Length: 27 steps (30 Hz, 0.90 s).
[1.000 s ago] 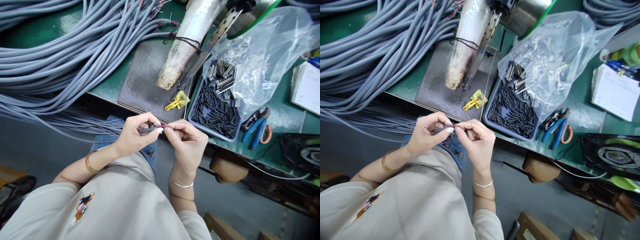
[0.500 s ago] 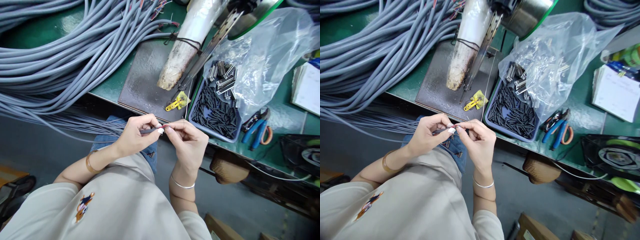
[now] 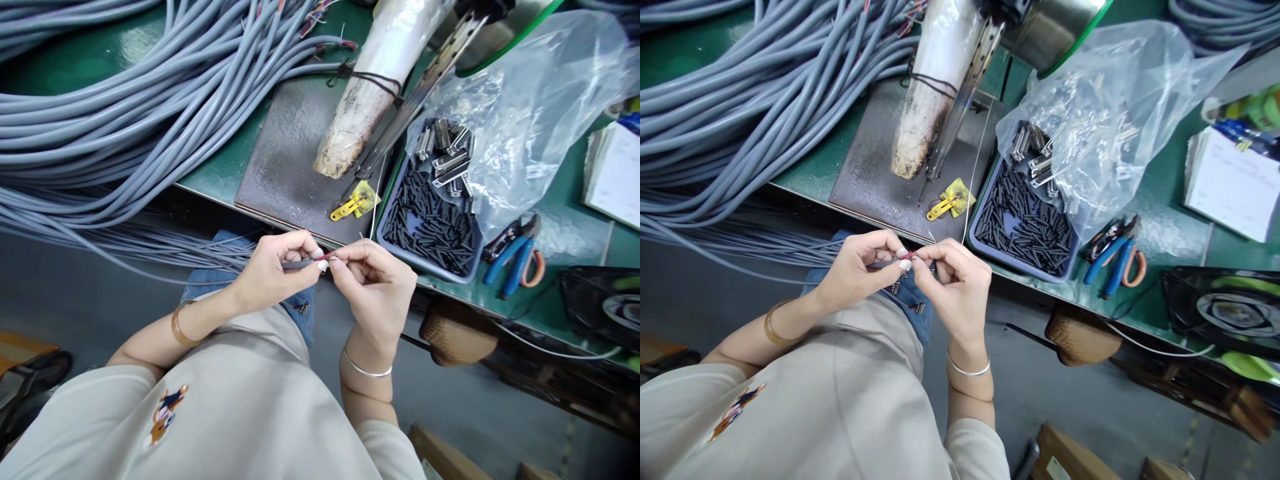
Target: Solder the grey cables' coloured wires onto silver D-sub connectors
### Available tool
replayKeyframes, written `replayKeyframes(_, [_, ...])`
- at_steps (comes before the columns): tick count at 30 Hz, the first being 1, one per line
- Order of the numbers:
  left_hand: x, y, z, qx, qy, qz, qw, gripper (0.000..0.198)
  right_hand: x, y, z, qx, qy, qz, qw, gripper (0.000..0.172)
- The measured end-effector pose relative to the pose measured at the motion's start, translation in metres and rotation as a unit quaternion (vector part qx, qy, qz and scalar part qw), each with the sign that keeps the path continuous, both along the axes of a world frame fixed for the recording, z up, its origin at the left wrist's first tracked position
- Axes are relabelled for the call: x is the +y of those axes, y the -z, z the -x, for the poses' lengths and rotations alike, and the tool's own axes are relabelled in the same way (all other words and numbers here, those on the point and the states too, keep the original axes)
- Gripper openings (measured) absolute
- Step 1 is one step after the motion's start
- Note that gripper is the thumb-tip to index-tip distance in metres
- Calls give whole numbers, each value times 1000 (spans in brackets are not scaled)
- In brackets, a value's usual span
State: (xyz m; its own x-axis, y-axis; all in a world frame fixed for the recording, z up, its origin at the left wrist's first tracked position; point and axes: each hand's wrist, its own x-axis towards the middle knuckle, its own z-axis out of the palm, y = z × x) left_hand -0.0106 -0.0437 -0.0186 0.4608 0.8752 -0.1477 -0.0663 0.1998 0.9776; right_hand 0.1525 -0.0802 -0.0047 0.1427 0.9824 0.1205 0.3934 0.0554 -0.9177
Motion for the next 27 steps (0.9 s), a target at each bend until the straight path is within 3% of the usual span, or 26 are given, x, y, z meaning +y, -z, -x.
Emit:
replayKeyframes(4, [-4, 0, -3, -5, -33, -49, 998, 11, 0, 6, 3, 67, 2, 33, 997, 9])
replayKeyframes(12, [-6, 0, -5, 46, -105, -236, 965, 10, -3, 9, 6, 66, 2, 26, 997, 12])
replayKeyframes(16, [-3, -4, -3, 35, -92, -189, 977, 12, -3, 9, 1, 94, 33, 10, 995, 16])
replayKeyframes(19, [1, -5, 0, 17, -59, -118, 991, 13, -4, 4, -3, 45, 73, -12, 996, 19])
replayKeyframes(24, [5, -4, 5, 12, -13, -112, 994, 11, -2, -9, -6, -97, -71, 21, 993, 19])
replayKeyframes(27, [3, -4, 5, 7, 4, -121, 993, 12, 0, -9, -4, -166, -119, -29, 979, 27])
